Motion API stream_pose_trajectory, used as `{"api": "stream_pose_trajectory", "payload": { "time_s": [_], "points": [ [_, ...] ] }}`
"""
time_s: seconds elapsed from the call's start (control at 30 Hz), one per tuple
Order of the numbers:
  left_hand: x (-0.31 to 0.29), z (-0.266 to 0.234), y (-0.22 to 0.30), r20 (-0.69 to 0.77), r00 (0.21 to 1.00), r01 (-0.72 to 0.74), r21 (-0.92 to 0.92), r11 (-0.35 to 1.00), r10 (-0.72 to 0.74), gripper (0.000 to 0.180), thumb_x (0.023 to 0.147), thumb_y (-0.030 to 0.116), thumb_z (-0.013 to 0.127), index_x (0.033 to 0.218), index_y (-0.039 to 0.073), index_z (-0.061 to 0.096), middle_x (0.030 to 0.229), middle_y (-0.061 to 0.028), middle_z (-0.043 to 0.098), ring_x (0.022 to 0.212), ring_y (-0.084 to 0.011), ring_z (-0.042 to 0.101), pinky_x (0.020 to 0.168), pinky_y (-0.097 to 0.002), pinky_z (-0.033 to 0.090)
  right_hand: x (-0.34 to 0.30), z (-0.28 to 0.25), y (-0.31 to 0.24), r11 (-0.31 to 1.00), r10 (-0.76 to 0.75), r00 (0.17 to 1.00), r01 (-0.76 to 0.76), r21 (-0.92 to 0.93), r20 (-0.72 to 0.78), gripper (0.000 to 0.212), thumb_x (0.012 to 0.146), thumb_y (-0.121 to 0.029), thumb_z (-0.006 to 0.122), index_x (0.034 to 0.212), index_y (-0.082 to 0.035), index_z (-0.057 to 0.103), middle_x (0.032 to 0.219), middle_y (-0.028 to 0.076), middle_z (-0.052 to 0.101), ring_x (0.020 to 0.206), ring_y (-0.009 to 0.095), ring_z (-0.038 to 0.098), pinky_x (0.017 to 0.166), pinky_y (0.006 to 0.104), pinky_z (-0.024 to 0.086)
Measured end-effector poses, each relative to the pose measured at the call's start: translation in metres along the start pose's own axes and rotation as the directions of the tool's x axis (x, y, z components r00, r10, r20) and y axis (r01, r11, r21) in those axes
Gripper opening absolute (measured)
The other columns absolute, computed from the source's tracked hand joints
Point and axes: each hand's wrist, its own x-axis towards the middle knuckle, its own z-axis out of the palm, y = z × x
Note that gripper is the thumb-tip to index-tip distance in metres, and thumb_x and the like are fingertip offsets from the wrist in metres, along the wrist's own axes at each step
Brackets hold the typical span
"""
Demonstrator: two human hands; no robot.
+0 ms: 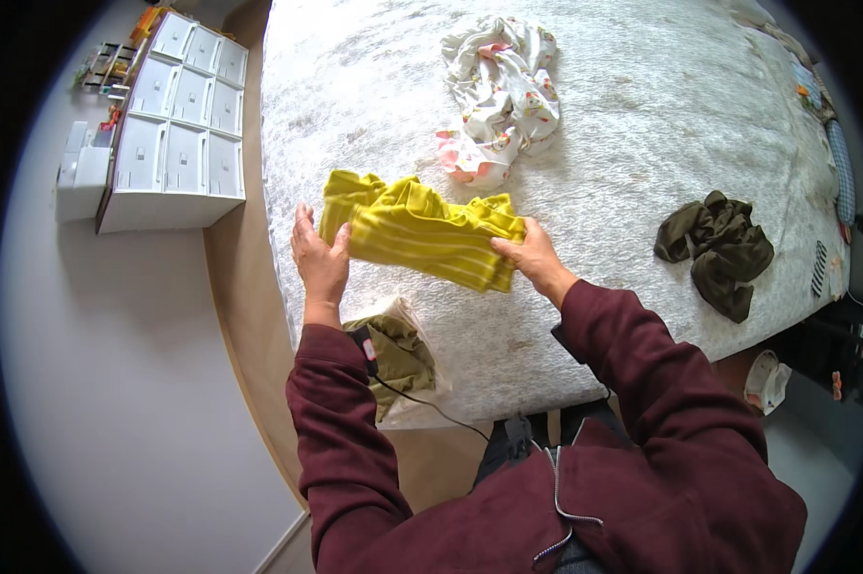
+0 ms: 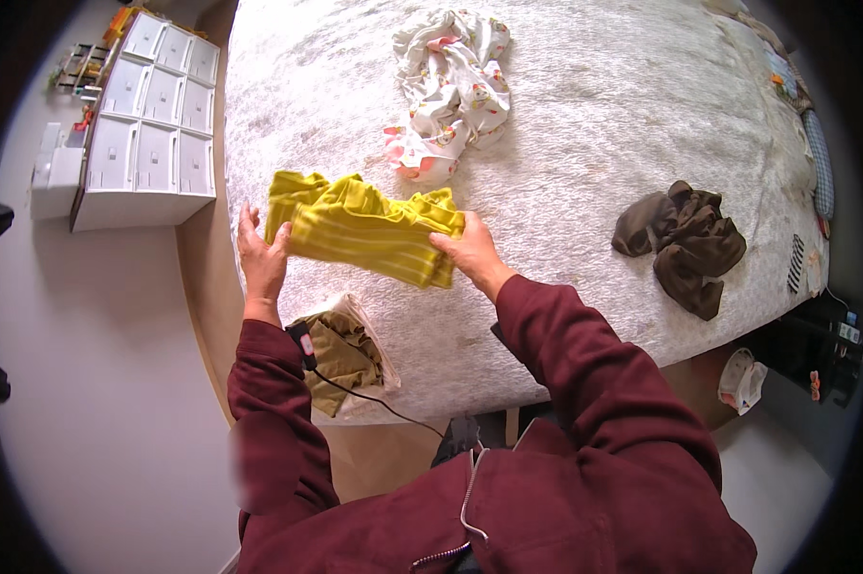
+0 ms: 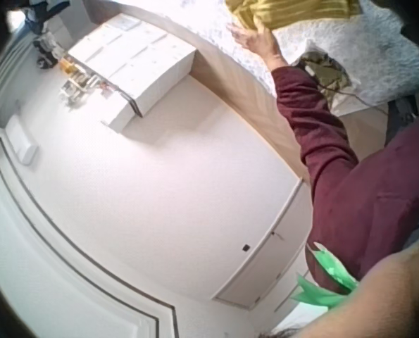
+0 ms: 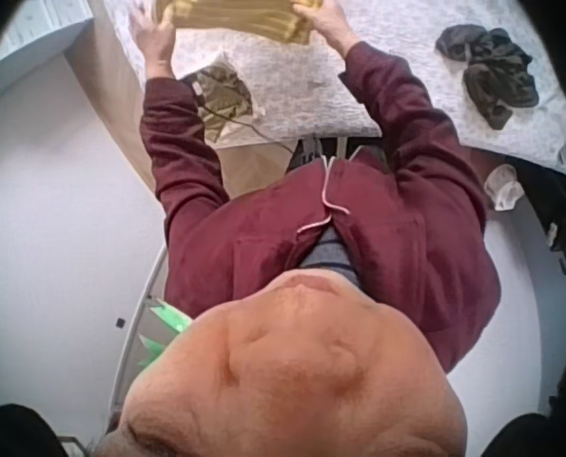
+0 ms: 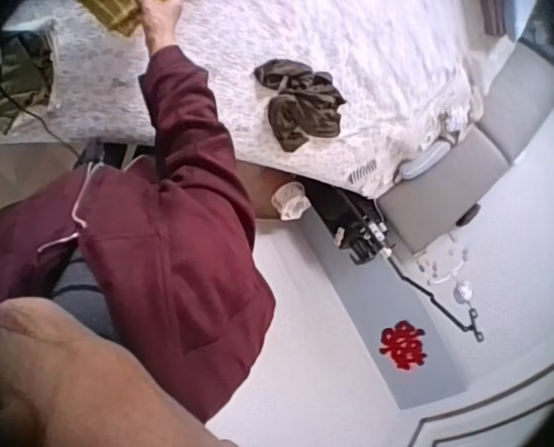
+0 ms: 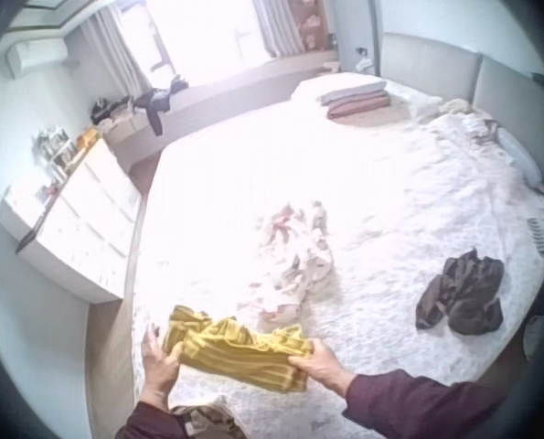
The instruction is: The person picks up several pieces of clothing from a chair and folds them one by one on a bed. Items include a white shirt, a green shirt, a yellow striped shirt, and a patterned cloth. Each item is smoothed and folded into a neat pile.
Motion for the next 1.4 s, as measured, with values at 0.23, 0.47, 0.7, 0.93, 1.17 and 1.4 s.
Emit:
{"api": "stream_pose_trajectory", "payload": {
  "time_s": [0.23, 0.47, 0.7, 0.93, 1.17, 1.4],
  "points": [
    [-0.126, 0.045, 0.03, 0.293, 0.956, 0.158, -0.404, 0.901, -0.036, 0.044, 0.086, 0.01, 0.066, 0.125, -0.002, 0.051, 0.108, -0.0135, 0.06, 0.101, -0.0255, 0.059, 0.092, -0.0377, 0.048, 0.051, -0.013, -0.023, 0.515, -0.538, 0.822, 0.498, -0.697, 0.189, 0.04, 0.079, -0.012, 0.068, 0.117, -0.009, 0.057, 0.122, 0.019, 0.054, 0.105, 0.037, 0.061, 0.088, 0.0444, 0.051],
    [-0.216, 0.055, 0.069, 0.567, 0.807, 0.49, -0.488, 0.722, -0.165, 0.037, 0.088, 0.008, 0.067, 0.12, -0.001, 0.052, 0.098, -0.0117, 0.066, 0.084, -0.0183, 0.066, 0.078, -0.0307, 0.053, 0.079, 0.009, -0.024, 0.413, -0.493, 0.776, 0.606, -0.679, 0.393, 0.052, 0.07, -0.006, 0.072, 0.12, -0.009, 0.056, 0.14, 0.015, 0.04, 0.124, 0.036, 0.05, 0.1, 0.0422, 0.048],
    [-0.196, 0.047, 0.073, 0.643, 0.748, 0.611, -0.573, 0.546, -0.164, 0.025, 0.093, 0.001, 0.061, 0.117, -0.001, 0.055, 0.098, -0.0067, 0.063, 0.089, -0.0121, 0.063, 0.08, -0.0277, 0.055, 0.069, -0.039, -0.065, 0.461, -0.588, 0.762, 0.59, -0.662, 0.269, 0.017, 0.078, 0.002, 0.064, 0.091, -0.004, 0.056, 0.074, 0.01, 0.058, 0.065, 0.022, 0.059, 0.062, 0.034, 0.049],
    [-0.171, 0.028, 0.108, 0.686, 0.727, 0.638, -0.673, 0.375, -0.007, 0.025, 0.099, 0.015, 0.057, 0.117, -0.002, 0.055, 0.107, -0.0115, 0.065, 0.095, -0.018, 0.065, 0.087, -0.0318, 0.053, -0.082, -0.105, -0.144, 0.452, -0.632, 0.735, 0.607, -0.654, 0.246, 0.003, 0.079, -0.001, 0.061, 0.083, -0.001, 0.061, 0.074, 0.012, 0.059, 0.066, 0.025, 0.058, 0.06, 0.0392, 0.045],
    [-0.232, 0.057, 0.139, 0.936, 0.339, 0.94, -0.332, 0.079, -0.095, 0.066, 0.093, 0.035, 0.066, 0.141, -0.001, 0.037, 0.109, -0.0109, 0.064, 0.094, -0.0151, 0.063, 0.08, -0.0284, 0.05, -0.24, -0.085, -0.073, 0.944, 0.26, 0.323, 0.114, -0.311, 0.91, 0.015, 0.087, -0.012, 0.064, 0.096, -0.001, 0.066, 0.088, 0.011, 0.068, 0.081, 0.022, 0.064, 0.073, 0.0349, 0.049],
    [-0.321, 0.086, 0.113, 0.992, 0.121, 0.837, -0.119, 0.533, 0.032, 0.029, 0.087, 0.008, 0.067, 0.113, -0.001, 0.057, 0.083, -0.0045, 0.065, 0.067, -0.0089, 0.058, 0.057, -0.0236, 0.046, -0.22, -0.126, 0.009, 0.746, -0.054, 0.845, 0.388, -0.541, 0.532, 0.012, 0.085, -0.013, 0.064, 0.089, -0.001, 0.064, 0.081, 0.013, 0.063, 0.074, 0.029, 0.063, 0.068, 0.0393, 0.05]
  ]
}}
